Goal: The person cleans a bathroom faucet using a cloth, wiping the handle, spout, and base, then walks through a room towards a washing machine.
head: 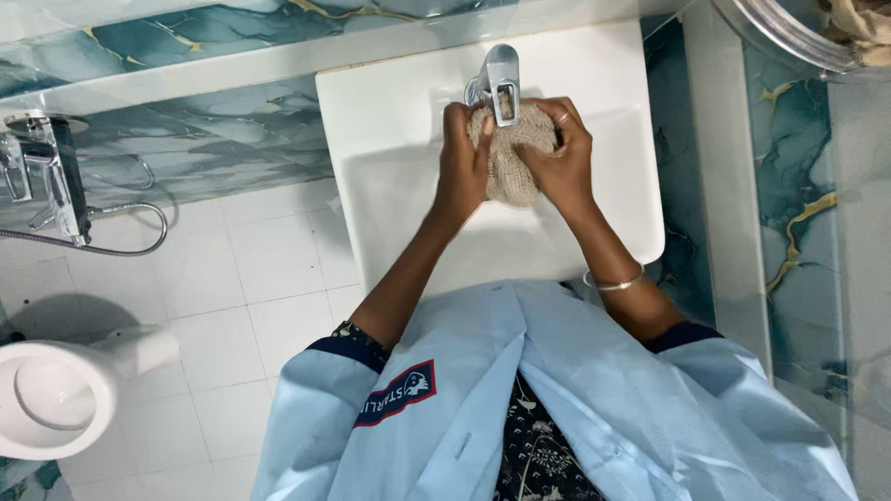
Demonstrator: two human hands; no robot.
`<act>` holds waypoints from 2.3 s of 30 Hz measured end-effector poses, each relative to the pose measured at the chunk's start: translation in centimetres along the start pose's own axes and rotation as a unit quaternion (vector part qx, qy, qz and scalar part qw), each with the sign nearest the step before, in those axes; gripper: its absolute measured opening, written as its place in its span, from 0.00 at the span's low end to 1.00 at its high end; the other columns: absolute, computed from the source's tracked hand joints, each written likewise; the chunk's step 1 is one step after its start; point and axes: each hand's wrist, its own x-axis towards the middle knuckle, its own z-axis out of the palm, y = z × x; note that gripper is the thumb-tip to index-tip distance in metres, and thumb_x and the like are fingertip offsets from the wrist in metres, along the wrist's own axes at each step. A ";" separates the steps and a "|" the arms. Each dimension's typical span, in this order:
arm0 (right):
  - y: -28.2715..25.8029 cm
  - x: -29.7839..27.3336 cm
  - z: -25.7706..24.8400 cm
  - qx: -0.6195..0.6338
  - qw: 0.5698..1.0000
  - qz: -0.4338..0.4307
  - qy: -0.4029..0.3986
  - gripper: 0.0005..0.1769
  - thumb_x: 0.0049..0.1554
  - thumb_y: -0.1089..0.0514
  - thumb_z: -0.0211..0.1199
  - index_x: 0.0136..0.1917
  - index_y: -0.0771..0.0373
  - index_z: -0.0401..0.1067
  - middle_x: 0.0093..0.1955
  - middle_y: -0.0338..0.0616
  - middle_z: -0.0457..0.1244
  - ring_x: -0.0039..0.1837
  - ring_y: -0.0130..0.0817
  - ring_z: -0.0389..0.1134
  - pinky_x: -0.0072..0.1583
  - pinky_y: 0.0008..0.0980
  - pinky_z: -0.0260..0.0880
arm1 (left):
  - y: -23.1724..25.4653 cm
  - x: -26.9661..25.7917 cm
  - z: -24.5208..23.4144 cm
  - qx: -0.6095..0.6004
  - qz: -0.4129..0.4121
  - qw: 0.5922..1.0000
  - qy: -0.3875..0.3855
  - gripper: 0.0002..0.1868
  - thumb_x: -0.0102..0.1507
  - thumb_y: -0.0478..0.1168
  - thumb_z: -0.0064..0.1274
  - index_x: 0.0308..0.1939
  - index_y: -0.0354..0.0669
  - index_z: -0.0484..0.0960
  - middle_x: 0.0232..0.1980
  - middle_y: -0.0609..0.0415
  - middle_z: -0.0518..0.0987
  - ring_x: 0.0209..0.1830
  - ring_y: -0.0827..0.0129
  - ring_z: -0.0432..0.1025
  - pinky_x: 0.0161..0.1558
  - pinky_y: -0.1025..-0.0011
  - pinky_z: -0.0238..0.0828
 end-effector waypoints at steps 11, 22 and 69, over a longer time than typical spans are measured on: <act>1.0 2.2 0.8 0.017 0.999 0.025 0.019 0.25 0.53 0.75 0.69 0.63 0.70 0.70 0.59 0.46 0.65 0.64 0.36 0.69 0.67 0.32 0.70 | -1.9 2.9 0.4 -0.009 0.050 0.998 0.023 0.12 0.79 0.41 0.42 0.57 0.34 0.63 0.51 0.42 0.68 0.52 0.57 0.68 0.62 0.65 0.68; -9.9 -2.4 -5.0 -0.062 0.993 -0.089 -0.048 0.39 0.47 0.72 0.66 0.72 0.65 0.67 0.64 0.49 0.61 0.68 0.40 0.66 0.71 0.36 0.69 | 9.4 -3.9 -3.3 -0.073 0.077 0.992 -0.065 0.21 0.68 0.31 0.56 0.63 0.39 0.67 0.57 0.46 0.66 0.59 0.62 0.66 0.58 0.69 0.71; -5.4 6.0 0.0 -0.125 0.983 -0.119 -0.057 0.34 0.57 0.72 0.60 0.76 0.61 0.63 0.64 0.53 0.55 0.67 0.46 0.64 0.70 0.39 0.68 | 4.6 5.2 -2.4 0.192 0.142 0.971 -0.011 0.32 0.68 0.34 0.53 0.75 0.40 0.60 0.68 0.33 0.62 0.66 0.40 0.64 0.62 0.50 0.71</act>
